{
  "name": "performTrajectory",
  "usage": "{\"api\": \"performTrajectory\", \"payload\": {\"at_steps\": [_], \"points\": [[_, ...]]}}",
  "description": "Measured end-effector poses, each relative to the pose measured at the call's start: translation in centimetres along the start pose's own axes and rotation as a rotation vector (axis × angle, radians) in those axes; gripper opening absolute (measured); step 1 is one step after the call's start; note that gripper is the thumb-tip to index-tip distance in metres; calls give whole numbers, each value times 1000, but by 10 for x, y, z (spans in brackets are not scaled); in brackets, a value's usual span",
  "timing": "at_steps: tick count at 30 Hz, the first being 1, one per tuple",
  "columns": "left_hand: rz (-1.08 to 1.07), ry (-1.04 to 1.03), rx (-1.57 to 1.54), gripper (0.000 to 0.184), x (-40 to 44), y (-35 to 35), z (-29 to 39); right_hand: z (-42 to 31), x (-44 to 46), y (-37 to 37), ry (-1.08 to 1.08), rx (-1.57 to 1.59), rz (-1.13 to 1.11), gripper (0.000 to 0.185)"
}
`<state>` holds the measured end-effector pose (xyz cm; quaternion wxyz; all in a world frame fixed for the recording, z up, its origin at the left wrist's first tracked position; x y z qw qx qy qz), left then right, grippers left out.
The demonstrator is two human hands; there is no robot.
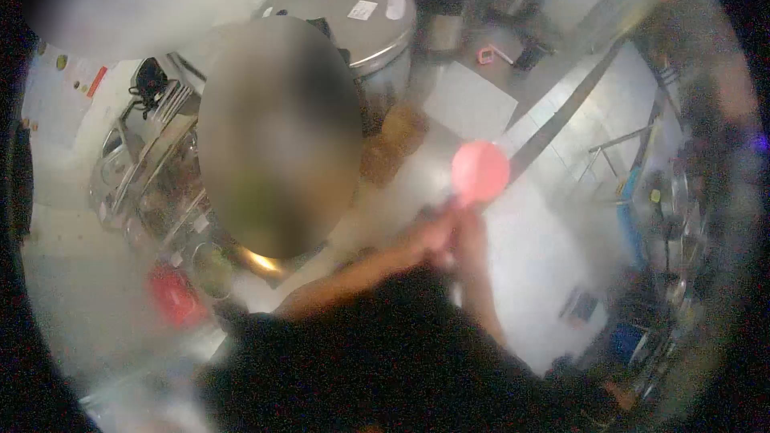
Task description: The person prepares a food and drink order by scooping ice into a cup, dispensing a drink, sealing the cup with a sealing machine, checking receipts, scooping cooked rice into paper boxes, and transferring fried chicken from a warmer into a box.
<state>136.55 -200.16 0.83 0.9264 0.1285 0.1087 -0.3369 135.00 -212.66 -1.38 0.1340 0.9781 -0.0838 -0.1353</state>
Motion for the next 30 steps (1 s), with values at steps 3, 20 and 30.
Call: {"api": "performTrajectory", "payload": {"at_steps": [3, 20, 30], "points": [[0, 192, 83, 37, -2, 24, 25, -13, 2, 29, -127, 76, 140, 37], [348, -747, 754, 61, 118, 14, 142, -4, 23, 139, -213, -241, 186, 34], [-345, -1029, 792, 64, 160, -39, 137, 10, -8, 174, -372, 83, 136, 36]]}}
Point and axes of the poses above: each hand's wrist, its own x-axis towards the middle knuckle, its own y-axis out of the back of the hand, z = x × y, the point moved 7 cm from there along x, towards the middle knuckle, and after that the axes turned 11 degrees about -x, right-handed, at the moved point
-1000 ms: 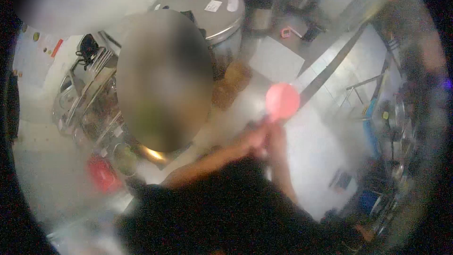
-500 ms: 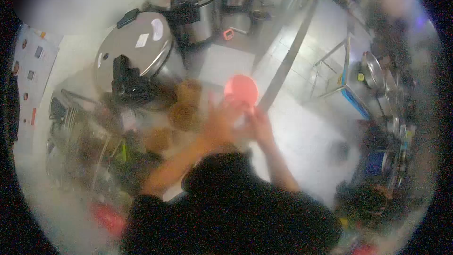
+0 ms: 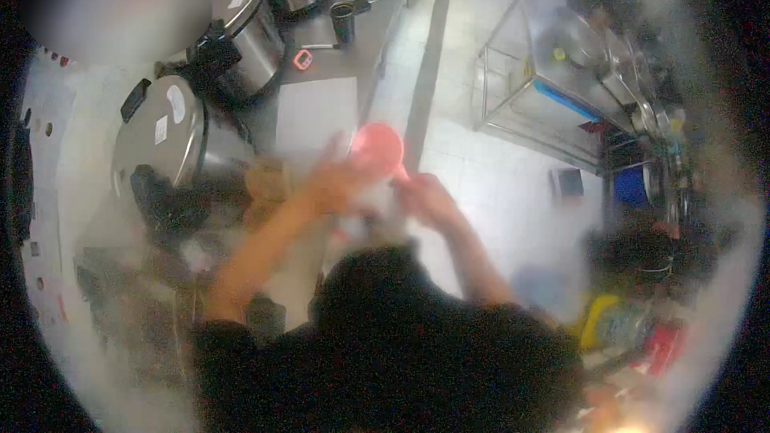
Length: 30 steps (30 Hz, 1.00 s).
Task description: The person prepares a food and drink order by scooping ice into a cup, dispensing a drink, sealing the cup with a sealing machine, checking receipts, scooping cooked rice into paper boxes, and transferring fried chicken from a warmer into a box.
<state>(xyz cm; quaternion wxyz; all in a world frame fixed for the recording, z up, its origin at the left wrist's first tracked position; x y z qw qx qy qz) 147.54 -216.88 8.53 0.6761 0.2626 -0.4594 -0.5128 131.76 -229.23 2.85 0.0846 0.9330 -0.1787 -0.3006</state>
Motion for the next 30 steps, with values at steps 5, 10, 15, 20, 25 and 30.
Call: {"api": "performTrajectory", "payload": {"at_steps": [5, 10, 15, 20, 25, 30], "points": [[578, 156, 188, 74, 13, 78, -12, -4, -6, 17, 107, -317, 98, 37], [85, -108, 105, 61, 24, 10, 24, 43, 16, 11, 65, 276, 29, 38], [531, 122, 78, 54, 32, 89, 14, 13, 10, 6, -50, 300, -50, 37], [767, 470, -468, 25, -4, 49, -19, -1, 10, -3, 73, 538, -164, 35], [726, 583, -526, 31, -25, 15, -9, -12, 13, -8, 65, 505, -177, 31], [703, 446, 88, 48, -18, 30, 25, -8, 21, -20, 6, 666, -257, 30]]}}
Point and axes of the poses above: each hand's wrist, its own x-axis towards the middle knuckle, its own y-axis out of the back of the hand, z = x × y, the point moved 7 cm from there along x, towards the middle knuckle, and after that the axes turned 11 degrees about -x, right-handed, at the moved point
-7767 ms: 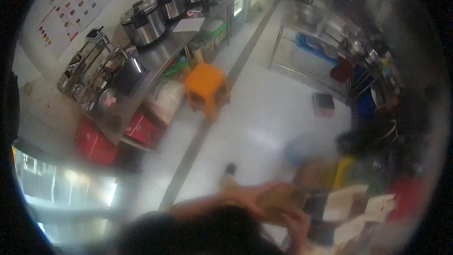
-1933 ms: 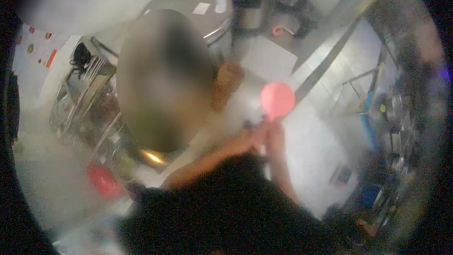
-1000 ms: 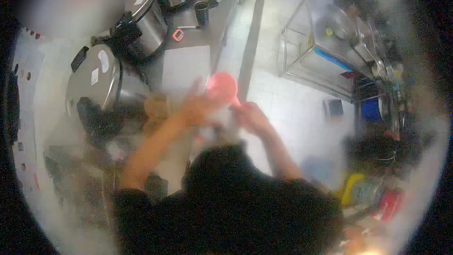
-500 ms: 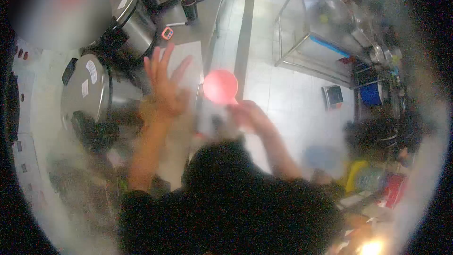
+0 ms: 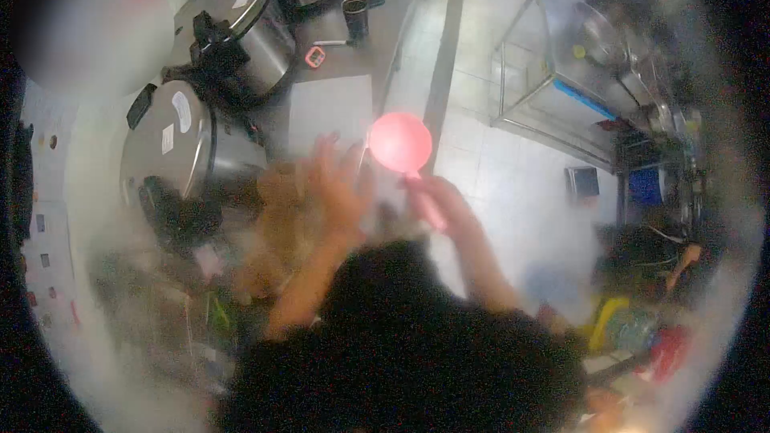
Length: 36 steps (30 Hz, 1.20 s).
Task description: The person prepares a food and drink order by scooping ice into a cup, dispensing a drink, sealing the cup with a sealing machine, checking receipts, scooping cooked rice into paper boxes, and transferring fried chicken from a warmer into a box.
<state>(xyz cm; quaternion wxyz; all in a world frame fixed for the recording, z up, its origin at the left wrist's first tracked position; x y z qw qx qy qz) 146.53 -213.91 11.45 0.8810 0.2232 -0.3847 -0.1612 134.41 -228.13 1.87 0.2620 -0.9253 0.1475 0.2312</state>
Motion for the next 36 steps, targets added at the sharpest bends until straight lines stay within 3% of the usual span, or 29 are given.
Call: {"api": "performTrajectory", "payload": {"at_steps": [3, 4, 6, 7, 9, 10, 12, 14, 16, 17, 18, 19, 20, 22, 23, 24, 25, 26, 28, 30, 32, 33, 35, 36], "points": [[24, 127, -46, 62, -23, -11, -22, 4, 2, 9, -34, -62, 76, 34], [35, 133, -24, 62, -31, 0, -25, -2, 2, 14, 117, -194, 140, 35], [-302, 258, -35, 59, -53, 0, -38, -11, 2, 29, 136, -90, 372, 39], [-624, 422, -87, 59, -80, -6, -53, -16, 5, 39, 167, -190, 355, 37], [-938, 637, -292, 61, -193, -5, -104, -17, 21, 94, 242, -775, 486, 34], [-871, 748, -314, 61, -224, 21, -100, -10, 42, 126, 291, -1261, 618, 34], [-748, 930, -350, 58, -272, 69, -95, 32, 57, 192, 428, -1783, 845, 30], [-792, 945, -427, 50, -265, 120, -90, 24, 51, 197, 505, -1482, 819, 31], [-918, 803, -596, 44, -219, 184, -81, 24, 63, 204, 238, -1724, 781, 29], [-793, 722, -612, 41, -184, 223, -78, 24, 77, 199, 257, -1732, 746, 29], [-490, 684, -521, 39, -148, 262, -85, 22, 87, 187, 421, -1800, 711, 28], [-75, 606, -367, 37, -107, 294, -88, 21, 90, 174, 584, -1860, 680, 28], [328, 532, -173, 39, -77, 329, -85, 17, 93, 156, 590, -1865, 660, 28], [300, 388, 482, 56, -41, 345, -108, -4, 104, 101, 606, -1588, 554, 27], [314, 384, 485, 56, -34, 350, -117, -9, 113, 83, 637, -1531, 518, 28], [256, 527, -6, 61, -31, 344, -139, -10, 122, 71, 717, -1635, 522, 30], [176, 643, -502, 67, -28, 330, -150, -21, 119, 54, 583, -1462, 463, 33], [173, 630, -499, 67, -23, 331, -147, -31, 113, 35, 454, -1287, 432, 35], [257, 656, -603, 68, -22, 332, -143, -39, 102, 0, 569, -1170, 303, 37], [268, 606, -569, 66, -16, 345, -147, -15, 121, 8, 471, -1233, 385, 35], [301, 514, -491, 62, 19, 368, -140, -8, 113, -31, 1310, -1752, 348, 32], [318, 498, -446, 61, 49, 384, -122, -17, 119, -42, 619, -1507, 194, 30], [260, 545, -383, 57, 110, 406, -118, -40, 114, -95, 706, -1532, 182, 28], [274, 530, -150, 58, 134, 418, -118, -48, 113, -123, 795, -1528, 173, 27]]}}
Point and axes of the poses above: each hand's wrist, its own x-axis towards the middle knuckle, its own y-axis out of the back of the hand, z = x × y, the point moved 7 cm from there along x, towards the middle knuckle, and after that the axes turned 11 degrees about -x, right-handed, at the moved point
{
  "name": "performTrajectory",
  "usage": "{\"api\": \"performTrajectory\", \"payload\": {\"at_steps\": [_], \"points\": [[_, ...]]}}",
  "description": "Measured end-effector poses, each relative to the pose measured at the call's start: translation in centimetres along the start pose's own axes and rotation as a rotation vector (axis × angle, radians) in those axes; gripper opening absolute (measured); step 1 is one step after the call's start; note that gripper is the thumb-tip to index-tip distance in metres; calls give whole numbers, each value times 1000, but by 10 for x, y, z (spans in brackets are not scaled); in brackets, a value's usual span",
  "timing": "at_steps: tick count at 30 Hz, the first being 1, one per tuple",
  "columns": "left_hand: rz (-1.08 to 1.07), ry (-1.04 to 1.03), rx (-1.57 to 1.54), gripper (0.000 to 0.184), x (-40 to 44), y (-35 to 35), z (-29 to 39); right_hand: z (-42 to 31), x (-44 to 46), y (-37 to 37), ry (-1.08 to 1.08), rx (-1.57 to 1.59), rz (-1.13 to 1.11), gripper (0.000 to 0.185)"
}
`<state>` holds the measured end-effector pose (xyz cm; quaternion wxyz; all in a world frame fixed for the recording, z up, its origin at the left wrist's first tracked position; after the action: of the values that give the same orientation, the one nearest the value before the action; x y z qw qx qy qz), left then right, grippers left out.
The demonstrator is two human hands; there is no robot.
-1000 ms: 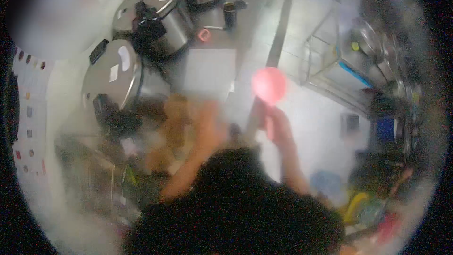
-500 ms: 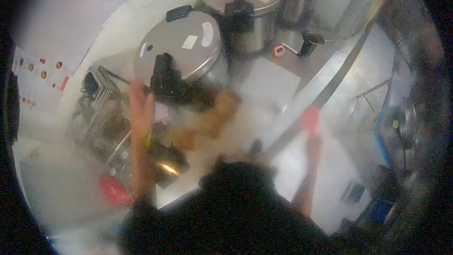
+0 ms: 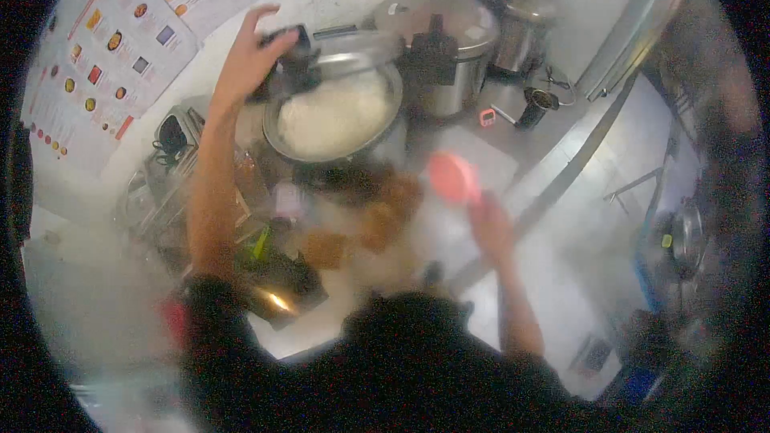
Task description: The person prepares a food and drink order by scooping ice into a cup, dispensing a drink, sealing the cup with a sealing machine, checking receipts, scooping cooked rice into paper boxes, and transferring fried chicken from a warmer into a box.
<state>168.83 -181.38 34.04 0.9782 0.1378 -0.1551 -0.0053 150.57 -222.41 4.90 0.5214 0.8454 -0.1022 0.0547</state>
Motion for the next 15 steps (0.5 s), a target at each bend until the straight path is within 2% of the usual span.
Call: {"api": "performTrajectory", "payload": {"at_steps": [2, 3, 5, 6, 8, 10, 11, 13, 15], "points": [[107, -153, 373, 58, 52, 10, 15, -74, 43, 27, 91, 117, 13, 24], [141, -251, 531, 57, 74, 13, 20, -104, 63, 35, 164, 51, 63, 25], [144, -59, 468, 58, 98, 19, 35, -148, 108, 32, 289, -33, 122, 25], [146, -58, 466, 58, 107, 21, 41, -168, 132, 28, 344, -53, 132, 23], [193, -58, 536, 71, 124, 27, 47, -221, 168, 18, 451, -296, 97, 25], [230, -133, 549, 66, 143, 32, 44, -251, 211, -30, 662, -487, 100, 24], [207, -126, 548, 64, 148, 32, 45, -266, 230, -40, 663, -488, 110, 24], [188, -128, 550, 62, 154, 33, 50, -304, 250, -47, 837, -559, 336, 21], [199, -76, 588, 62, 153, 37, 49, -326, 274, -55, 913, -575, 343, 20]]}}
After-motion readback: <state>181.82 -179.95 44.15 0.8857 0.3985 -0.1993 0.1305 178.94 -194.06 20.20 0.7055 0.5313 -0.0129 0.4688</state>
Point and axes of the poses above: each hand's wrist, its own x-axis towards the middle knuckle, its own y-axis out of the back of the hand, z = x × y, the point moved 7 cm from there along x, towards the middle knuckle, and after that the axes turned 11 degrees about -x, right-handed, at the moved point
